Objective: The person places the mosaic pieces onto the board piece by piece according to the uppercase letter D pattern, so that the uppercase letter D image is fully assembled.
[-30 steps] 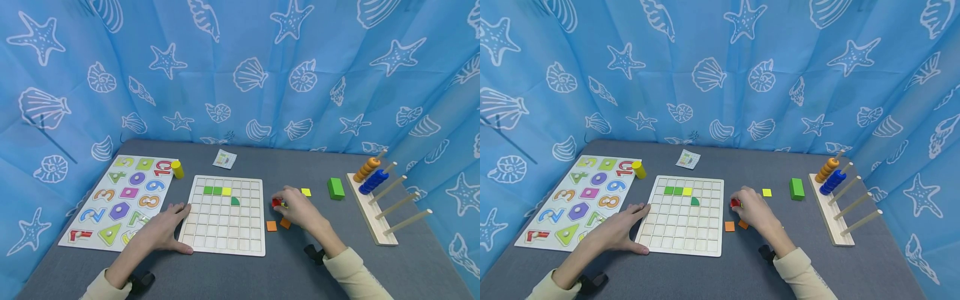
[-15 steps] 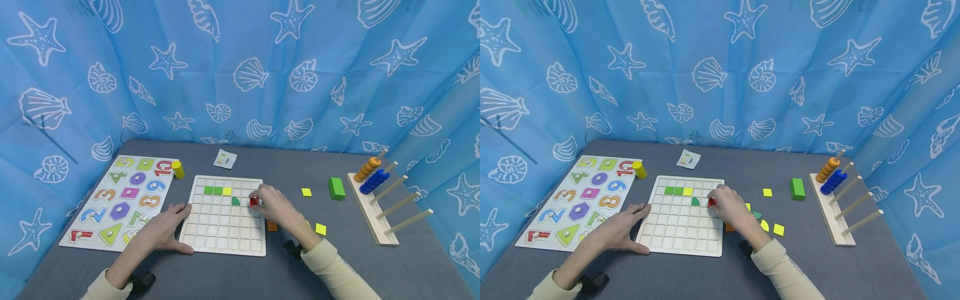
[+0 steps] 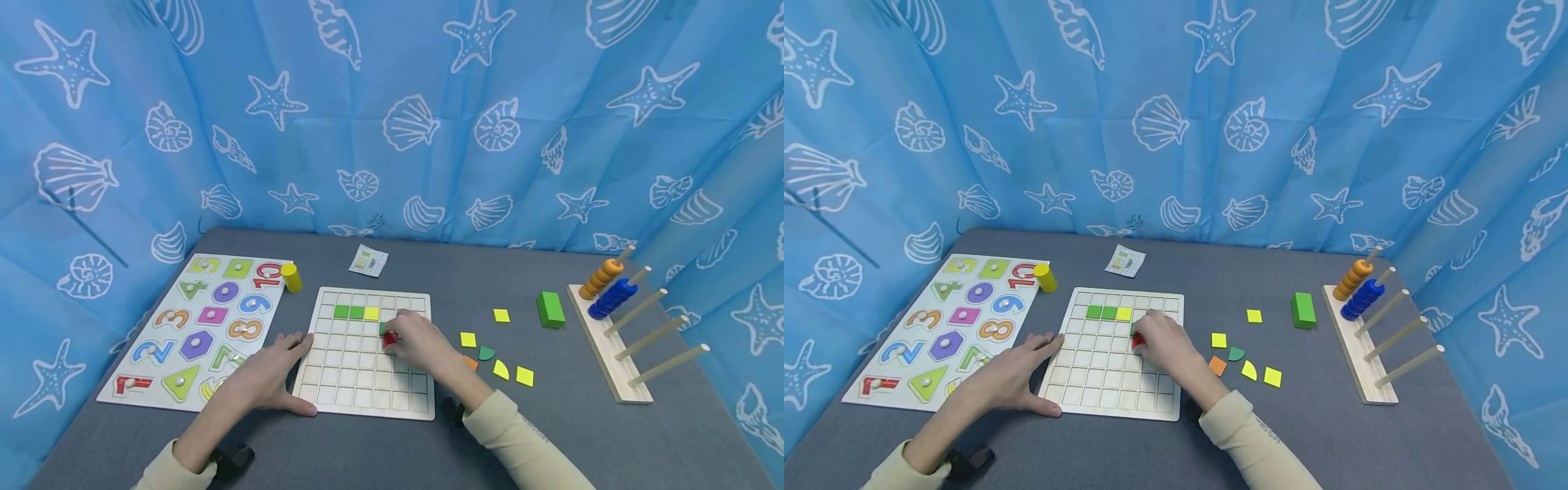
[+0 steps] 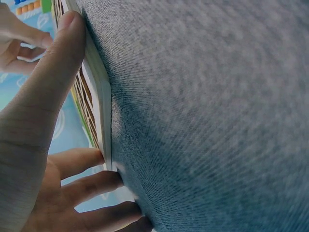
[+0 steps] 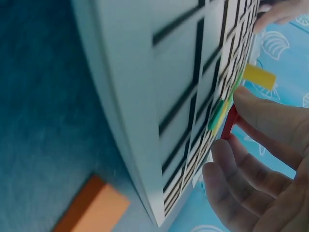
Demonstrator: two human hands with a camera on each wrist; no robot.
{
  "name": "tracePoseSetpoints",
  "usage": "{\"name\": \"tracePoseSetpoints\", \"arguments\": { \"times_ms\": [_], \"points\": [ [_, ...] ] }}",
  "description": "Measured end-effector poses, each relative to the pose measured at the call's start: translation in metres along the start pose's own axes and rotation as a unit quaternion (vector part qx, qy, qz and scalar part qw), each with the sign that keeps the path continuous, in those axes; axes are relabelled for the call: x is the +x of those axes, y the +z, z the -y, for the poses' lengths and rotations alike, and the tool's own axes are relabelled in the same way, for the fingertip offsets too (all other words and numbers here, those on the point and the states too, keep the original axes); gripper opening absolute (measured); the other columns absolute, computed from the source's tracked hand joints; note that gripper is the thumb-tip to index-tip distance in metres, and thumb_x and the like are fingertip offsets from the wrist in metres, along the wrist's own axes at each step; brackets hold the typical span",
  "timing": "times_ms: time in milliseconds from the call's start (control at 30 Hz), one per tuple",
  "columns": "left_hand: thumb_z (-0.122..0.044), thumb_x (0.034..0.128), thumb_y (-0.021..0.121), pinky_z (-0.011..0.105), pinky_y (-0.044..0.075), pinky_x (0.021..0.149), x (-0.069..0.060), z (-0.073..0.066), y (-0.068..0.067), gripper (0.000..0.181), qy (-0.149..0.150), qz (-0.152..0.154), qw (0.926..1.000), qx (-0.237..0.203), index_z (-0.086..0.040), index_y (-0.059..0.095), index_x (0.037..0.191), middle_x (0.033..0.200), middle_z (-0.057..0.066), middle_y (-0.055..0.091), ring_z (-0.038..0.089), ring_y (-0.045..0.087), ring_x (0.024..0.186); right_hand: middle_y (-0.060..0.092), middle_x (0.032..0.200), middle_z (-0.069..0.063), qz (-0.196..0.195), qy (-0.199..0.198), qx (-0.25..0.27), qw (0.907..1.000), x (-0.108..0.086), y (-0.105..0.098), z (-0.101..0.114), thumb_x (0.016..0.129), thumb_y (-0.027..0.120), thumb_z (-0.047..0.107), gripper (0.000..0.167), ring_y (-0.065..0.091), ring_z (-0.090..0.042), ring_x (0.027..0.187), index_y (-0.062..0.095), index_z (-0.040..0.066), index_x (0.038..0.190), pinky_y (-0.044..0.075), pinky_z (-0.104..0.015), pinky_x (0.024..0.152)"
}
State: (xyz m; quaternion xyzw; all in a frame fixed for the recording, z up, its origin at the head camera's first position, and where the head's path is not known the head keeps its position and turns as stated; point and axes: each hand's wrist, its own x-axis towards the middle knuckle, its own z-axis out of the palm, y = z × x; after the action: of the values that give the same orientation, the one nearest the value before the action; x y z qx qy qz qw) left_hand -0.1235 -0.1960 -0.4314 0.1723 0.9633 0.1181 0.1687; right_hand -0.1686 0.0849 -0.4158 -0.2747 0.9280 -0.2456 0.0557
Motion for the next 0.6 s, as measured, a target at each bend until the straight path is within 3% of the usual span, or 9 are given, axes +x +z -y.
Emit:
{"name": "tracePoseSetpoints", "arguments": {
  "times_ms": [600],
  "points": [
    [-0.074, 0.0609, 0.085, 0.068, 0.044, 0.108, -0.001, 0.000, 0.000, 0.127, 0.007, -0.009, 0.9999, 0.003, -0.005, 0.040, 0.157, 0.158, 0.027, 0.043, 0.057, 0.043, 0.141, 0.067, 0.087, -0.010, 0.011, -0.005, -0.018, 0.9998, 0.004, 0.012, 0.005, 0.085, 0.079, 0.001, 0.007, 0.050, -0.016, 0.074, 0.078, 0.003, 0.092, 0.044, -0.027, 0.061]
  ]
}}
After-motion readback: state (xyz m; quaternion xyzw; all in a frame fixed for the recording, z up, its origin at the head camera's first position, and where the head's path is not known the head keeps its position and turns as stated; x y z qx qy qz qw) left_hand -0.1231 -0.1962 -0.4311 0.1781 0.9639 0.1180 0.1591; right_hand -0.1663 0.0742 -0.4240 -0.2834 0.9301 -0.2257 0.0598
